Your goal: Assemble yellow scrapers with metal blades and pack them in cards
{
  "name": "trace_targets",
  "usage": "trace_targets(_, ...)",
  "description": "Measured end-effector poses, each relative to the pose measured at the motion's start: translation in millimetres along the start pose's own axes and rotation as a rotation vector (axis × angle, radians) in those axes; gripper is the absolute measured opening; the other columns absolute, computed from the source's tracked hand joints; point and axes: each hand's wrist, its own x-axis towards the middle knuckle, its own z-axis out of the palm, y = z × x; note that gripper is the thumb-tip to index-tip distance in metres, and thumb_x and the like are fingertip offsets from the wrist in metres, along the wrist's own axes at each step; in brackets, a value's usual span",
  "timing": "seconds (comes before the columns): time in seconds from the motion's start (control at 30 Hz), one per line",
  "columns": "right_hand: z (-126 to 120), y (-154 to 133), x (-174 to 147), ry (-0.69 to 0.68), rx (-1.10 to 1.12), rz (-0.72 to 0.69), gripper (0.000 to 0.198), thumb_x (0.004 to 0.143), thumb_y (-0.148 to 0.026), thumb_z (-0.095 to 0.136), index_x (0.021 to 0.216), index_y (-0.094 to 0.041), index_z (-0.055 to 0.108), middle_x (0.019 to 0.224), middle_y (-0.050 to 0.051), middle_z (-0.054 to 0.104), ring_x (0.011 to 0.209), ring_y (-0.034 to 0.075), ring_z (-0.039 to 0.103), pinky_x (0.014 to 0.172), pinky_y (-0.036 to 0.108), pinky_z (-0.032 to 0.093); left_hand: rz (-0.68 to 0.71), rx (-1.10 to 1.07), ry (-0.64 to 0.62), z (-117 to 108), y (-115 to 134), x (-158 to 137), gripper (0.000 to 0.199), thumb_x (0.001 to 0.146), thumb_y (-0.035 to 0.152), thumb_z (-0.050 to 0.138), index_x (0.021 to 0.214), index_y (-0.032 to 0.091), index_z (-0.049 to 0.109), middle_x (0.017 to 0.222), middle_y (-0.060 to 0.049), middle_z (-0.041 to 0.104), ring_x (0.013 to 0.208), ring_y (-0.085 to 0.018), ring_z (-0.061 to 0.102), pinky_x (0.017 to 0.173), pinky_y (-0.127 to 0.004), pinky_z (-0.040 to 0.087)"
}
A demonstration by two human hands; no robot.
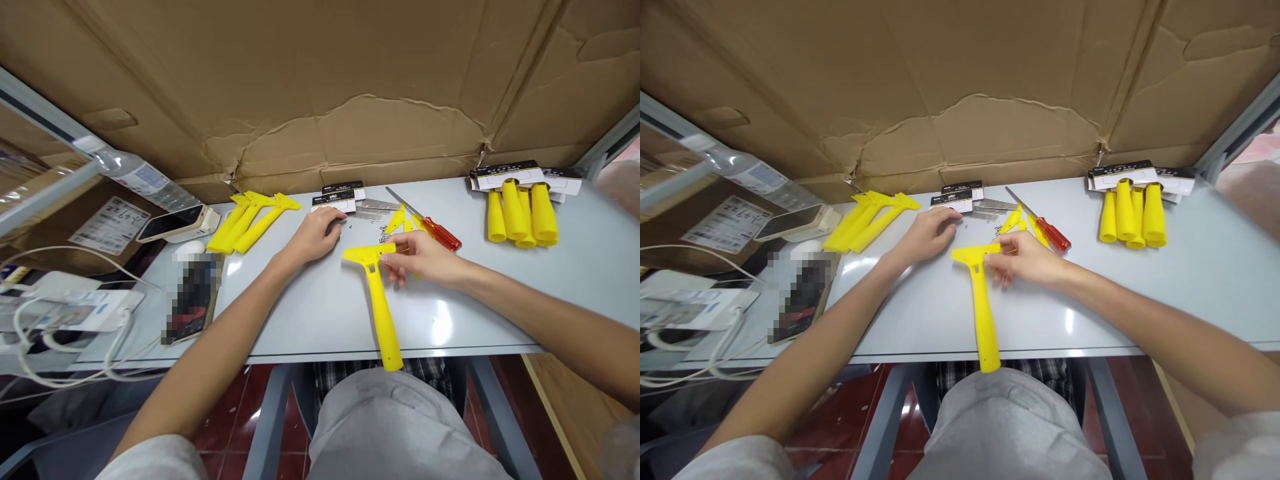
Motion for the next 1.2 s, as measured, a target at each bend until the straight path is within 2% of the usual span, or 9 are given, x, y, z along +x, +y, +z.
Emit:
trace_targets(0.17, -5.6, 4.8, 5.0, 0.038, -0.049, -0.031, 0.054, 0.076, -0.056, 0.091, 0.098, -0.012, 0.068, 0.081, 0.005, 0.07, 0.064, 0.01, 0.068, 0.054, 0.02, 0.058, 0.035, 0.049, -0.014, 1.2, -8.0, 1.0, 0.045, 0.099, 0.014, 0.043, 0.127, 0.014, 0.078, 0.139, -0.015, 0.077, 0.131, -0.03, 0.067, 0.121, -0.047, 0.047)
trace_targets(0.37, -13.0, 6.1, 6.7, 0.158, -0.089, -0.058, 0.042, 0.082, -0.048, 0.089, 0.094, -0.012, 0.072, 0.089, 0.008, 0.074, 0.066, 0.008, 0.067, 0.058, 0.019, 0.06, -0.023, 0.157, -0.038, -1.0, -8.2, 0.3, 0.047, 0.107, 0.025, 0.042, 0.135, 0.012, 0.077, 0.122, -0.018, 0.075, 0.118, -0.032, 0.067, 0.109, -0.046, 0.053)
trace_targets(0.53, -9.4, 5.1, 5.4, 0.144, -0.042, -0.073, 0.039, 0.085, -0.046, 0.086, 0.098, -0.012, 0.072, 0.098, 0.011, 0.076, 0.082, 0.013, 0.073, 0.064, 0.022, 0.064, -0.099, 0.274, -0.109, -2.3, -6.1, -2.0, 0.055, 0.104, 0.019, 0.04, 0.149, 0.016, 0.071, 0.119, -0.019, 0.07, 0.115, -0.035, 0.065, 0.1, -0.049, 0.055)
trace_targets(0.73, -6.9, 0.9, 3.5, 0.17, 0.043, -0.056, 0.042, 0.081, -0.044, 0.09, 0.104, -0.013, 0.073, 0.122, 0.014, 0.076, 0.097, 0.016, 0.076, 0.072, 0.025, 0.068, -0.122, 0.12, -0.011, -4.8, -3.2, -3.2, 0.034, 0.104, 0.029, 0.052, 0.12, 0.018, 0.081, 0.129, -0.016, 0.073, 0.115, -0.033, 0.069, 0.098, -0.045, 0.056)
trace_targets(0.87, -6.0, 0.5, 3.1, 0.156, 0.064, -0.041, 0.042, 0.079, -0.043, 0.091, 0.103, -0.012, 0.072, 0.123, 0.015, 0.075, 0.097, 0.017, 0.077, 0.072, 0.025, 0.069, -0.08, 0.081, -0.006, -2.8, -4.3, -2.1, 0.035, 0.104, 0.027, 0.054, 0.126, 0.02, 0.08, 0.131, -0.012, 0.08, 0.122, -0.034, 0.068, 0.108, -0.05, 0.053)
trace_targets(1.07, -4.9, 1.7, 3.2, 0.134, 0.038, -0.048, 0.039, 0.083, -0.043, 0.087, 0.098, -0.012, 0.069, 0.123, 0.015, 0.075, 0.094, 0.015, 0.076, 0.071, 0.026, 0.069, -0.086, 0.112, -0.003, -1.9, -5.4, -1.3, 0.035, 0.104, 0.024, 0.052, 0.122, 0.021, 0.082, 0.124, -0.011, 0.084, 0.115, -0.035, 0.071, 0.103, -0.05, 0.054)
trace_targets(1.2, -4.8, 2.0, 3.3, 0.142, 0.027, -0.05, 0.039, 0.085, -0.044, 0.084, 0.1, -0.012, 0.069, 0.122, 0.015, 0.075, 0.093, 0.014, 0.075, 0.071, 0.027, 0.068, -0.096, 0.072, 0.024, -0.7, -6.4, 0.1, 0.032, 0.102, 0.028, 0.057, 0.123, 0.02, 0.08, 0.125, -0.012, 0.083, 0.118, -0.034, 0.072, 0.106, -0.048, 0.054)
